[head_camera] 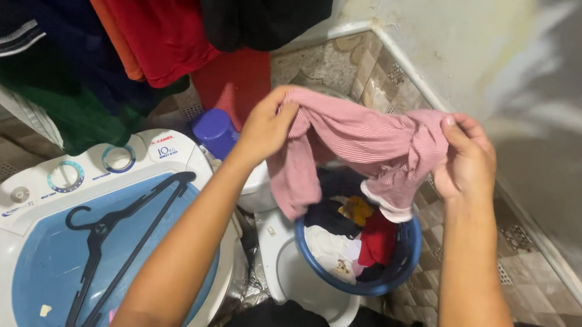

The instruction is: Hanging clothes on a clothesline and using hangers.

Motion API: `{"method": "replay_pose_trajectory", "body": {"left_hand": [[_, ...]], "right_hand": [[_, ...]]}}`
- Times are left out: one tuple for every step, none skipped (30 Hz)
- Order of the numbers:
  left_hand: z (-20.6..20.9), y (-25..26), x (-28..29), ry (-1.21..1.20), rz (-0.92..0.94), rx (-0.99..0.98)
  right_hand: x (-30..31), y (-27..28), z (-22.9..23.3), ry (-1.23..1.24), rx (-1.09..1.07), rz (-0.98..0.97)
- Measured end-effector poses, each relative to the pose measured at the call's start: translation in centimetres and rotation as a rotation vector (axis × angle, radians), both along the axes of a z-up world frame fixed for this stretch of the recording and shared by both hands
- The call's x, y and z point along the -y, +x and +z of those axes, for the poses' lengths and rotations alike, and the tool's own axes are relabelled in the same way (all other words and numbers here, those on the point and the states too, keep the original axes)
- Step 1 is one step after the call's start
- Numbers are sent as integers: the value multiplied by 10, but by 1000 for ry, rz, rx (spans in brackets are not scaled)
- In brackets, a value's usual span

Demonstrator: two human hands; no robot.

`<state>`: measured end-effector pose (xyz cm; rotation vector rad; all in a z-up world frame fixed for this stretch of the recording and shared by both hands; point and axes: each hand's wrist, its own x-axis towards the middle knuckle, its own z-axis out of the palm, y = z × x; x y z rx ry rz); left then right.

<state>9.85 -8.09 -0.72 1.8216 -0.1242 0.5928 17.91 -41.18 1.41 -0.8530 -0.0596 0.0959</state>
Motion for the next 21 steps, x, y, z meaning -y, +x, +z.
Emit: {"method": "replay_pose_trajectory", "body": {"left_hand": [[6,0,1,-2,-4,0],[13,1,3,-58,-13,-11],[19,0,3,-112,-21,-21],[25,-2,6,-113,-24,-20],[32,-2,7,-57,62,0],[39,-3,9,-2,148,20],[41,-1,15,-3,149,21],[44,0,21,-44,105,11],[47,3,26,-87,63,5],[47,11,36,-89,66,11],[48,19,47,-214,11,-63],[49,26,58,-338,-45,-137],[44,34,65,-340,-41,-131],[38,43,73,-518,-90,-139],[34,52,83,-693,-140,-145],[32,52,86,-693,-140,-139],[29,51,90,-689,-191,-166],[25,51,94,-684,-242,-192],[26,40,94,-682,-245,-199],[27,30,94,-569,-263,-211],[28,22,94,-456,-286,-222]], "right_hand": [[-1,-4,8,-2,0,-4],[-2,-8,15,-40,37,7],[-4,-12,23,-76,74,19],[-2,-10,21,-77,75,16],[0,-8,19,-160,104,-1],[1,-5,18,-242,132,-18],[3,1,4,-243,134,-17],[5,7,-9,-360,111,35],[5,16,-20,-477,93,89],[-9,-8,-7,-479,99,91],[-24,-31,7,-810,223,155],[-38,-55,21,-1140,351,216],[-45,-71,20,-1142,358,217],[-51,-86,20,-1048,457,328],[-56,-101,20,-948,553,436],[-58,-97,-2,-949,559,436],[-61,-95,-24,-904,537,387],[-63,-92,-47,-859,515,339],[-60,-87,-58,-857,508,335],[-57,-83,-70,-797,226,247],[-54,-77,-82,-728,-54,158]]}}
